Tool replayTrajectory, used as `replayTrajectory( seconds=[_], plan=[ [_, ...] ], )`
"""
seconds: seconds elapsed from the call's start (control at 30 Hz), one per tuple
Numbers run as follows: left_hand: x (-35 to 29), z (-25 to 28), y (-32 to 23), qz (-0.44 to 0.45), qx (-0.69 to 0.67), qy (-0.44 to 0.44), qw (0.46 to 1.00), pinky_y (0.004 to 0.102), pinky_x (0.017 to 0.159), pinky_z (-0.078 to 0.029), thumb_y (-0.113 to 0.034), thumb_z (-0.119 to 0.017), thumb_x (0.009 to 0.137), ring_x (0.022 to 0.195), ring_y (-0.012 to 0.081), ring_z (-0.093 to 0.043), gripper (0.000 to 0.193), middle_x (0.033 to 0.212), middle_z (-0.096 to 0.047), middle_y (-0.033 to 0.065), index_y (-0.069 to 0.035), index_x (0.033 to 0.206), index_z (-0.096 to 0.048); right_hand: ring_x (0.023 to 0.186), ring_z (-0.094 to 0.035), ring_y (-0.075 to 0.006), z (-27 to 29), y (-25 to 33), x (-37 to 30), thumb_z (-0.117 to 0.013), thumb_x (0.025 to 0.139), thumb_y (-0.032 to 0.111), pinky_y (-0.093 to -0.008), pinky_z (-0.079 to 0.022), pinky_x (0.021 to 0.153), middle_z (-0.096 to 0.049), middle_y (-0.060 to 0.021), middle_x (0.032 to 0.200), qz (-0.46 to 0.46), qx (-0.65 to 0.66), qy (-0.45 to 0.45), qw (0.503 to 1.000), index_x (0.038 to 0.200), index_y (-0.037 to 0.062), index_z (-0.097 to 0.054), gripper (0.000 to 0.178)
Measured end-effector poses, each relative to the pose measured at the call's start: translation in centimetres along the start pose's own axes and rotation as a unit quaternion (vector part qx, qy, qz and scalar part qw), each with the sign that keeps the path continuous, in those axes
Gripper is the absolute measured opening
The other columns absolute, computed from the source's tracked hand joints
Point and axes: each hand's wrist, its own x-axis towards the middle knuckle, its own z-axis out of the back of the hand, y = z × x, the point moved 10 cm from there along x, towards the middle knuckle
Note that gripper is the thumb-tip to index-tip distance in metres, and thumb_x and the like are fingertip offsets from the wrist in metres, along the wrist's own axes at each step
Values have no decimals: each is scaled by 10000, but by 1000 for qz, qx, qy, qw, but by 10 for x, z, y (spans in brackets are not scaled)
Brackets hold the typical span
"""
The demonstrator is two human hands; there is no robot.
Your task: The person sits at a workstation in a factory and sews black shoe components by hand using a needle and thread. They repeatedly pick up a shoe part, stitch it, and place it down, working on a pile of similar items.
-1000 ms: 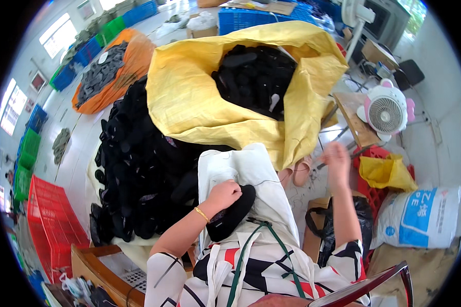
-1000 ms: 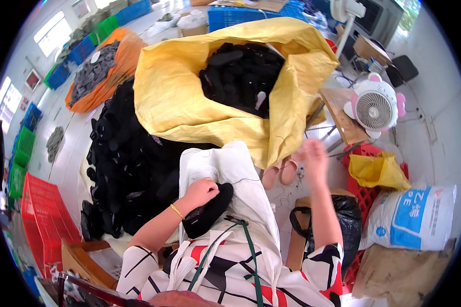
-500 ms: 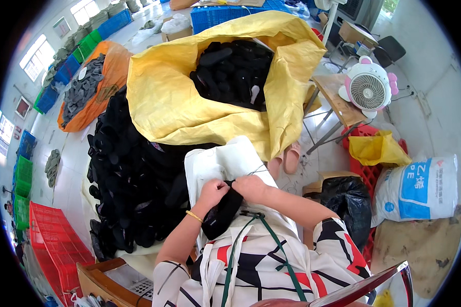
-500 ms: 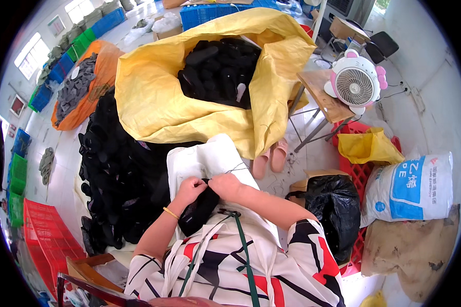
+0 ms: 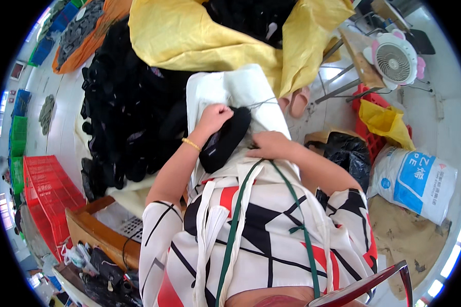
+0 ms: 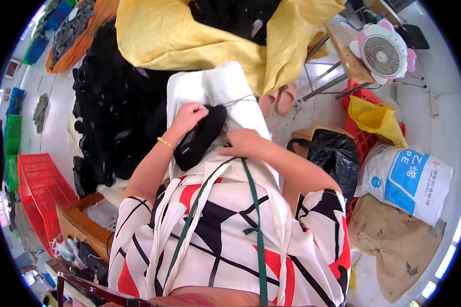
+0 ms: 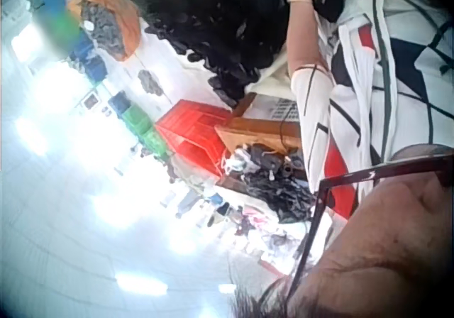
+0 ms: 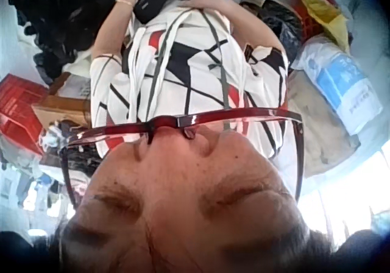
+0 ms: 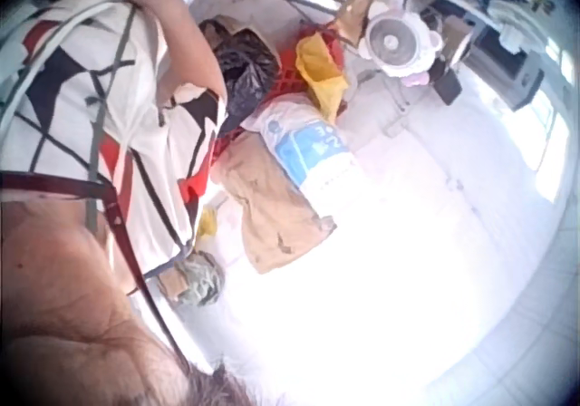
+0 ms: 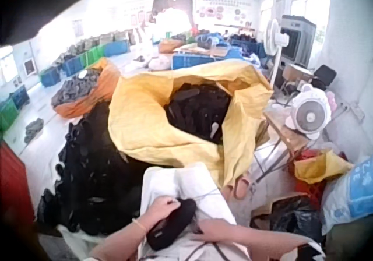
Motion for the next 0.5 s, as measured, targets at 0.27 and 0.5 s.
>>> replayTrajectory(
  seconds=[0.27, 0.5],
  plan=[
    [-1, 2, 9, 59, -70, -3, 996, 213, 555, -442, -232, -679, 885, 639, 58, -547, 195, 765, -650, -27, -42, 902, -720, 703, -626, -141, 20, -10, -20, -700, 854, 303, -293, -508, 643, -672, -57, 805, 41, 276, 80, 957, 1076, -15, -676, 388],
    [-1, -2, 11, 120, -147, -2, 982, 206, 540, -410, -206, -682, 890, 624, 46, -529, 150, 753, -640, -36, -60, 883, -711, 742, -593, -144, 47, 5, 14, -565, 969, 358, -310, -484, 623, -641, -56, 858, 3, 427, 98, 899, 1106, 21, -646, 373]
  ],
)
